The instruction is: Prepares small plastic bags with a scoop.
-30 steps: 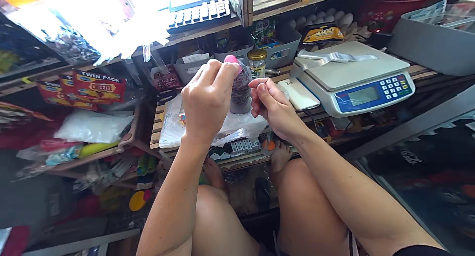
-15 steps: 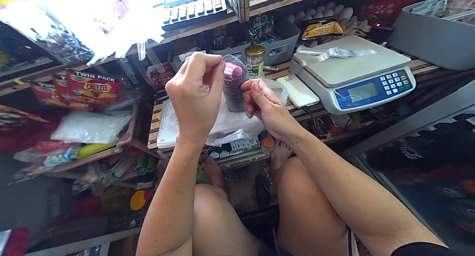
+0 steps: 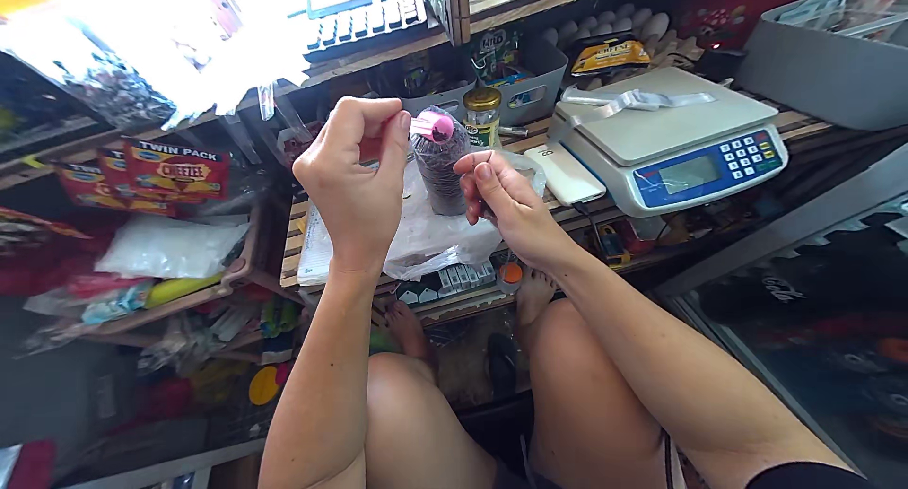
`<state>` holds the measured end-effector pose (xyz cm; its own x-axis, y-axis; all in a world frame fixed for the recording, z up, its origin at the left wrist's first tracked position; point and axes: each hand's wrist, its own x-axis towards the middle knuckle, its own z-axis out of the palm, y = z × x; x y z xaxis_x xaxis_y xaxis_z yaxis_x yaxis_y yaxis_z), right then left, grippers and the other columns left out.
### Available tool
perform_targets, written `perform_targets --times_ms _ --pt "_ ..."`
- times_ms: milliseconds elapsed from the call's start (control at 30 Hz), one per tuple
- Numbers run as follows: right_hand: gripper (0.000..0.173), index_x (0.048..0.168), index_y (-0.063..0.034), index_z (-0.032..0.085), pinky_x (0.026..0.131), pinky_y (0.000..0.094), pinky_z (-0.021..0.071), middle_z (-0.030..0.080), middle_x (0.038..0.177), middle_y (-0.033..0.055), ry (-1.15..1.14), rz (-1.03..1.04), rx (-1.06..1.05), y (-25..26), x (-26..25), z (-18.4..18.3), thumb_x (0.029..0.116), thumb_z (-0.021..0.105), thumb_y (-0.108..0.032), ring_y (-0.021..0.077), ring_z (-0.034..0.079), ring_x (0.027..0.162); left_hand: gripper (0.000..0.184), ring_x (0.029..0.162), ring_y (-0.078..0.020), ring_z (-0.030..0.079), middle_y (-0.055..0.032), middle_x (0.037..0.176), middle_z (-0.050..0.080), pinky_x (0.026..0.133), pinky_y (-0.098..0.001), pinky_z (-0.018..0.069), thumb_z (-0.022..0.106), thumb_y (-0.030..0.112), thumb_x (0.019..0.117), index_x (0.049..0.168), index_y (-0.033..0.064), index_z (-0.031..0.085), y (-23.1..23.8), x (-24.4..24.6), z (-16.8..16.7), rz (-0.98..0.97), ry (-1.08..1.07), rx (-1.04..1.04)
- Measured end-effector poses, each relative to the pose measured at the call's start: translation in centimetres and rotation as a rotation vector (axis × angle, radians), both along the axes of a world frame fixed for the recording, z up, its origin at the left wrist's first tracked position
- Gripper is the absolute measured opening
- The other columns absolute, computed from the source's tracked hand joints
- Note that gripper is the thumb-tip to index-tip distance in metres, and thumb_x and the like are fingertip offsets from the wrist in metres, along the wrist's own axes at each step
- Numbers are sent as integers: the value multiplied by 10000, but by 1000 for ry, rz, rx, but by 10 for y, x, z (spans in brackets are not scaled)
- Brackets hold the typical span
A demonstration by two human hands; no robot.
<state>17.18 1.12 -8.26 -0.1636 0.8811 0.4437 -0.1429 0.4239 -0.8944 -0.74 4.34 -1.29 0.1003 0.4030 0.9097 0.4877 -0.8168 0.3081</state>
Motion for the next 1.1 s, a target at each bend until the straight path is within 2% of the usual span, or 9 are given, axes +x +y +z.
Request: perform_targets --times_ms 267,567,867,1100 --pt "400 1249 -112 539 629 188 455 495 866 -31 22 77 35 -1 2 1 1139 217 -322 49 506 706 153 863 -69 717 -66 958 737 765 -224 614 696 61 980 1082 -52 693 -15 0 10 -22 -68 27" --pt "347 1225 -128 540 618 170 443 501 864 -48 52 135 105 -1 3 1 1136 262 -315 29 501 701 136 897 -96 720 -101 995 730 809 -247 623 695 5 965 1071 -81 696 -33 10 15 -154 -17 68" --pt "349 1227 -123 535 631 168 451 504 868 -53 51 127 127 -1 4 3 1136 254 -309 25 508 711 132 921 -99 718 -106 1012 733 830 -244 615 707 9 961 1063 -74 713 -33 9 14 -152 18 94" --pt "351 1223 -121 542 608 165 444 504 861 -51 70 135 118 -2 4 3 1136 259 -309 27 503 694 101 901 -109 704 -117 975 726 801 -238 594 717 9 954 1028 -55 740 -36 10 14 -138 69 147"
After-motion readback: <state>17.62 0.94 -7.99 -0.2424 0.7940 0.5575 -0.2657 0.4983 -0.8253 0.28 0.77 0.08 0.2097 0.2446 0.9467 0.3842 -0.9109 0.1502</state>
